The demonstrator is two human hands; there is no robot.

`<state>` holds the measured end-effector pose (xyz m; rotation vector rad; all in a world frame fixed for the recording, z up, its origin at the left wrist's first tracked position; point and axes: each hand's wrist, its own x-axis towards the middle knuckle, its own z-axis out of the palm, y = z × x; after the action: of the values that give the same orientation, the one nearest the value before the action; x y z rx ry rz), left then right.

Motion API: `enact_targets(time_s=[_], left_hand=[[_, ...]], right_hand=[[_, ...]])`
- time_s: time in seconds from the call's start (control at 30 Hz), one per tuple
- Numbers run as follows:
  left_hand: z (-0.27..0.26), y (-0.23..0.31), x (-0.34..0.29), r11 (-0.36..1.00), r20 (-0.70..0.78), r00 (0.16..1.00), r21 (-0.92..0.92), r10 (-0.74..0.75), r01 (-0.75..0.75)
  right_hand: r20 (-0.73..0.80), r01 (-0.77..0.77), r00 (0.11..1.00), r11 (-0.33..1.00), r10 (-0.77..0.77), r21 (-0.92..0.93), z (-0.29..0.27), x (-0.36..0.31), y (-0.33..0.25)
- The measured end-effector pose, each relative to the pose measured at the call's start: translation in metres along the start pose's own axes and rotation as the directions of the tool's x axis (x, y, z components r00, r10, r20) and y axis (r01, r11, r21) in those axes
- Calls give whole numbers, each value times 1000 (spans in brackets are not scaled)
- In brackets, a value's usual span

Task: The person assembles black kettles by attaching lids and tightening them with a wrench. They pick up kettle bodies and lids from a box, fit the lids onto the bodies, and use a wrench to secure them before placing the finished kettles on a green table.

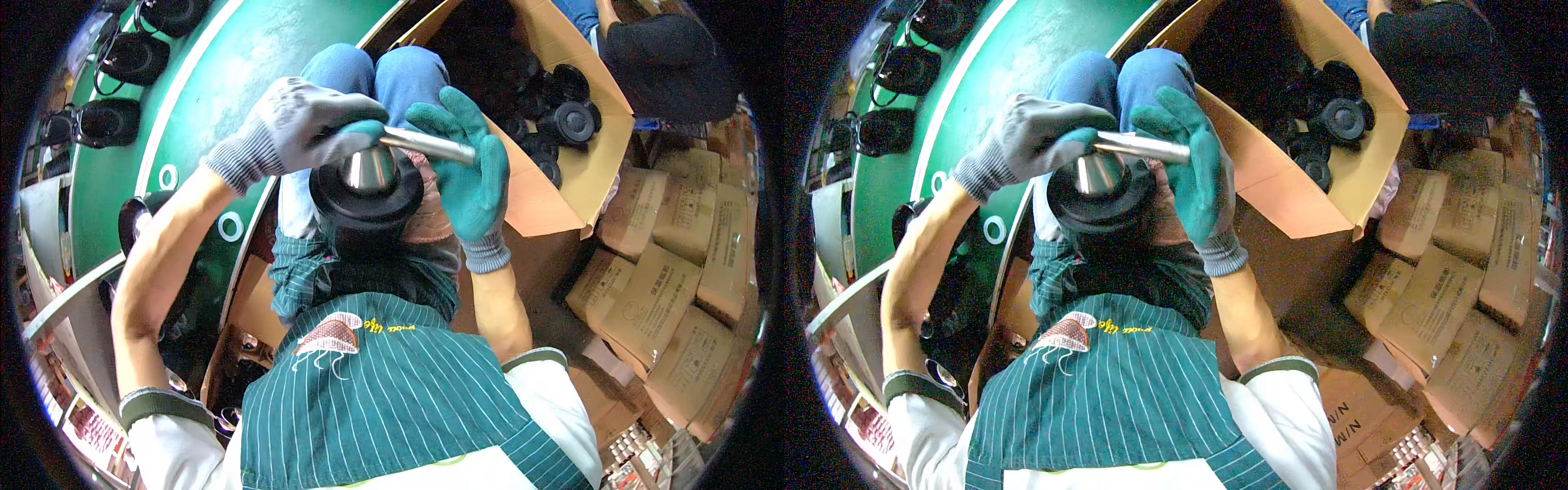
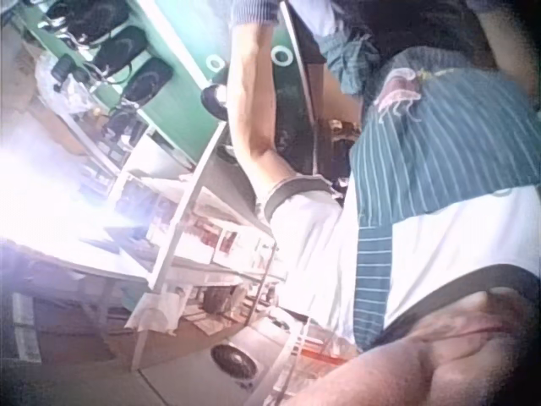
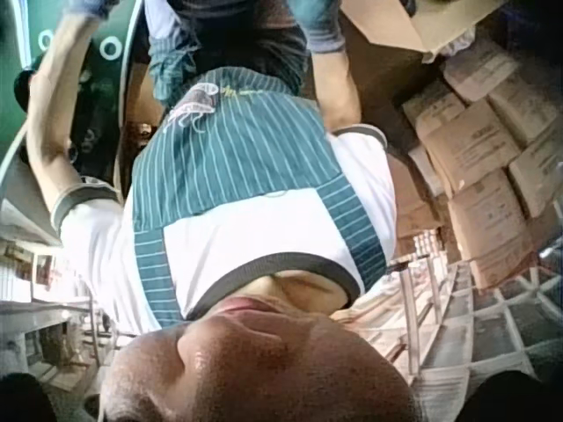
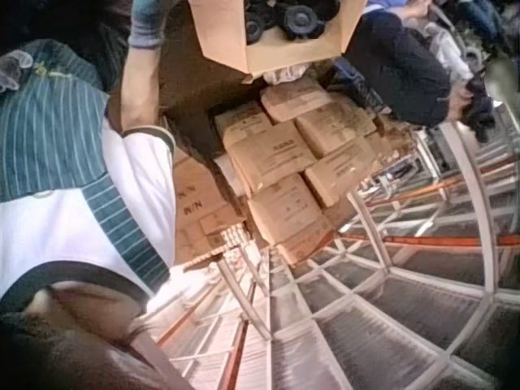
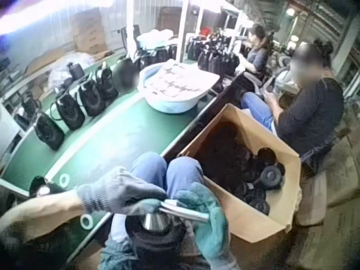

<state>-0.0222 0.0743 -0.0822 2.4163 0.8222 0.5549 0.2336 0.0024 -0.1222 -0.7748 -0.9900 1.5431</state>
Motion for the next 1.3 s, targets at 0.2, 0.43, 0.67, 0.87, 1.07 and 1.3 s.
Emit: enact_targets(time_s=[0.2, 0.43, 0.67, 0.87, 1.07, 1.3], left_hand=[[-2, -36, -55, 609, -413, 451, -605, -791, 513], [30, -100, -158, 405, -486, 347, -16, -802, 914], [61, -102, -178, 261, -506, 204, -42, -838, 964], [47, -102, -180, 273, -398, 253, 6, -882, 962], [51, -100, -183, 272, -405, 239, -26, -883, 962], [56, -101, -190, 310, -419, 265, -41, -868, 950]], right_hand=[[-142, -234, 962, 972, 232, 1, 18, -35, -4], [38, 16, 999, 709, 15, -705, 41, -54, 1], [65, 25, 997, 655, 37, -755, 31, -87, -12], [42, 26, 999, 721, 4, -692, 29, -87, -11], [30, -30, 997, 698, 73, -715, 9, -85, -16], [24, -26, 998, 681, 64, -732, 6, -83, -14]])
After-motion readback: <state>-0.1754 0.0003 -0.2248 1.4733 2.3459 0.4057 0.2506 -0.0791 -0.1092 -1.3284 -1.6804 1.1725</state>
